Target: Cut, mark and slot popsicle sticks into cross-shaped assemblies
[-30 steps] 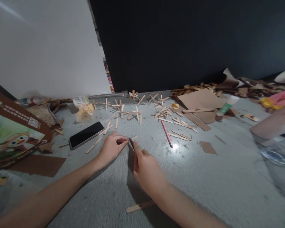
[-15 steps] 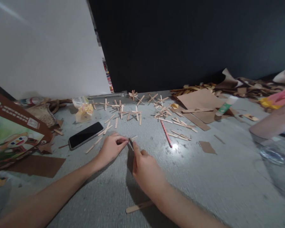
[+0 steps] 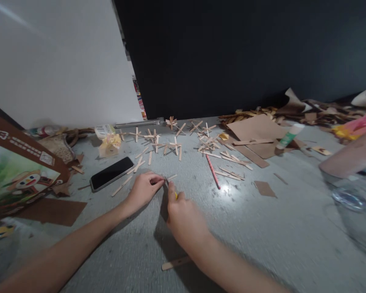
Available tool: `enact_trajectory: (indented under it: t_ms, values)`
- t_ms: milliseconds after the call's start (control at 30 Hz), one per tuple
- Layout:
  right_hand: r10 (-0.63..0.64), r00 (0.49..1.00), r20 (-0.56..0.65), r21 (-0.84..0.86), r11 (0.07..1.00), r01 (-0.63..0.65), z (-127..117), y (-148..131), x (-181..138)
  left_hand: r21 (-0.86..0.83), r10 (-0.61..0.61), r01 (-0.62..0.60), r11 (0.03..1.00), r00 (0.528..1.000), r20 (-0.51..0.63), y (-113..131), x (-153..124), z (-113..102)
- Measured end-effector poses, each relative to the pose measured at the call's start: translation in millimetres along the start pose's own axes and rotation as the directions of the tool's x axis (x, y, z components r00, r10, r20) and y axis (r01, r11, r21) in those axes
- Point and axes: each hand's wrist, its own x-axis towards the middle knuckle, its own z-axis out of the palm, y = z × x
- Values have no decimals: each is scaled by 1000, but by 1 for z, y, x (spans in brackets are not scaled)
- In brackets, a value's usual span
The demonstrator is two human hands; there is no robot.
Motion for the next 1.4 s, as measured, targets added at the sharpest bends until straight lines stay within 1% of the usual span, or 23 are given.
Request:
enact_trajectory:
  t_ms: [67,133,267,367,500,567,700,767,900,1000,1233,1400]
  values:
    - [8,1000,19,-4,1000,-8,0,-1,-1,-10,-1,1,1000,1000,8,-1,0,0]
    - [4,1000,25,-4,1000,-4,-1,-1,0,-10,24,-24,1000,1000,9,-2,1,0]
    - [-27,1000,-10,-15,1000,26,0,-1,7,2,63,-63,998,998,4,-4,2,1]
    - [-25,999,-28,-24,999,24,2,-1,6,-12,37,-37,999,999,-1,-4,1,2]
    - [2,1000,-3,-22,1000,-2,4,-4,-1,-13,26,-26,1000,1000,7,-3,1,4]
    - [-2,1000,-1,-22,1000,2,5,-4,0,-9,30,-30,999,999,10,-4,1,4]
    - [-35,999,-38,-28,999,34,6,0,8,21,56,-56,998,998,-4,-5,3,5]
    - [-48,998,-49,-34,998,46,6,0,10,18,46,-45,999,999,-8,-5,2,5]
    - [-25,999,-32,-53,998,24,6,-2,5,11,10,-10,1000,1000,-8,-4,1,6]
    - [-23,999,-24,-37,999,22,6,-3,2,17,11,-11,1000,1000,0,-4,1,5]
    - [-40,999,-33,-31,999,39,6,1,10,-5,3,-3,1000,1000,12,-1,2,4]
    - [-25,999,-42,-39,999,23,9,-1,2,24,-9,9,1000,1000,25,-1,2,5]
